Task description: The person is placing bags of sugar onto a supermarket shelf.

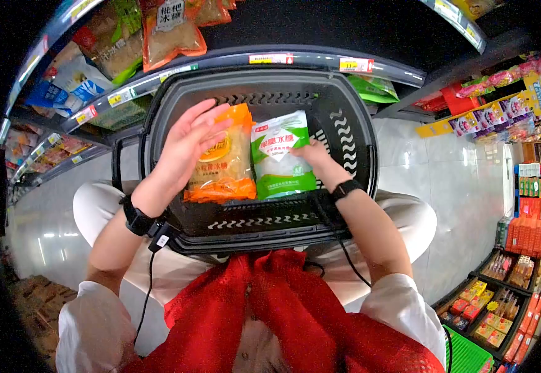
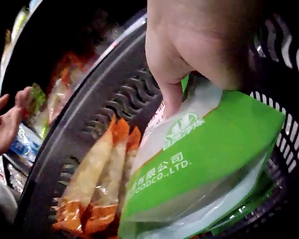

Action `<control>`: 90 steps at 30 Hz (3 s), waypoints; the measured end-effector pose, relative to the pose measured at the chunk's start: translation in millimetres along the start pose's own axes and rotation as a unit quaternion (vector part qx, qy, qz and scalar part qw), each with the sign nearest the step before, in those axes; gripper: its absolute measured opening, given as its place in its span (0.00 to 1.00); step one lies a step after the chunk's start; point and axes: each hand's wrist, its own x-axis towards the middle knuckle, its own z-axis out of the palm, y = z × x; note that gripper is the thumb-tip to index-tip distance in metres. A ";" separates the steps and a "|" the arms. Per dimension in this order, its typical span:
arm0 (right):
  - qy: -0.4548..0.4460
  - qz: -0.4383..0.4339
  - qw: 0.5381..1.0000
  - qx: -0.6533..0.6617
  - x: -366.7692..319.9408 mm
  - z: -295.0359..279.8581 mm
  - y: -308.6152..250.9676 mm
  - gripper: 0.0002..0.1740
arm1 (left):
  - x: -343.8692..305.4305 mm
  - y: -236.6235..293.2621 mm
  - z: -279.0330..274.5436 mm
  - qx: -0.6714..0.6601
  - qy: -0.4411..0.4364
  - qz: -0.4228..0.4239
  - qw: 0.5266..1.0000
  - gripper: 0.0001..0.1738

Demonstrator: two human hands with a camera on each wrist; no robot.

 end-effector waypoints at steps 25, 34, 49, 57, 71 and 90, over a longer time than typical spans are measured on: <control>0.042 -0.239 0.700 -0.672 33.6 75.0 32.7 0.34 | 9.5 2.8 -5.3 0.121 -0.082 -0.033 0.989 0.20; 0.092 -0.263 0.674 -0.684 29.0 76.2 51.3 0.36 | 21.7 -65.6 -8.5 0.734 -0.306 -0.032 0.605 0.47; 0.072 -0.308 0.632 -0.707 22.8 83.6 62.5 0.35 | 29.6 -57.9 -12.8 0.731 -0.230 -0.133 0.628 0.59; 0.067 -0.329 0.668 -0.664 28.9 81.5 69.4 0.38 | 34.7 -55.9 -13.4 0.728 -0.228 -0.138 0.631 0.58; 0.040 -0.336 0.695 -0.634 33.6 69.7 62.7 0.33 | 32.6 -62.5 -26.3 0.728 -0.232 -0.084 0.639 0.57; 0.102 -0.312 0.702 -0.632 43.0 69.8 62.0 0.38 | 34.6 -59.0 -24.2 0.734 -0.219 -0.067 0.639 0.52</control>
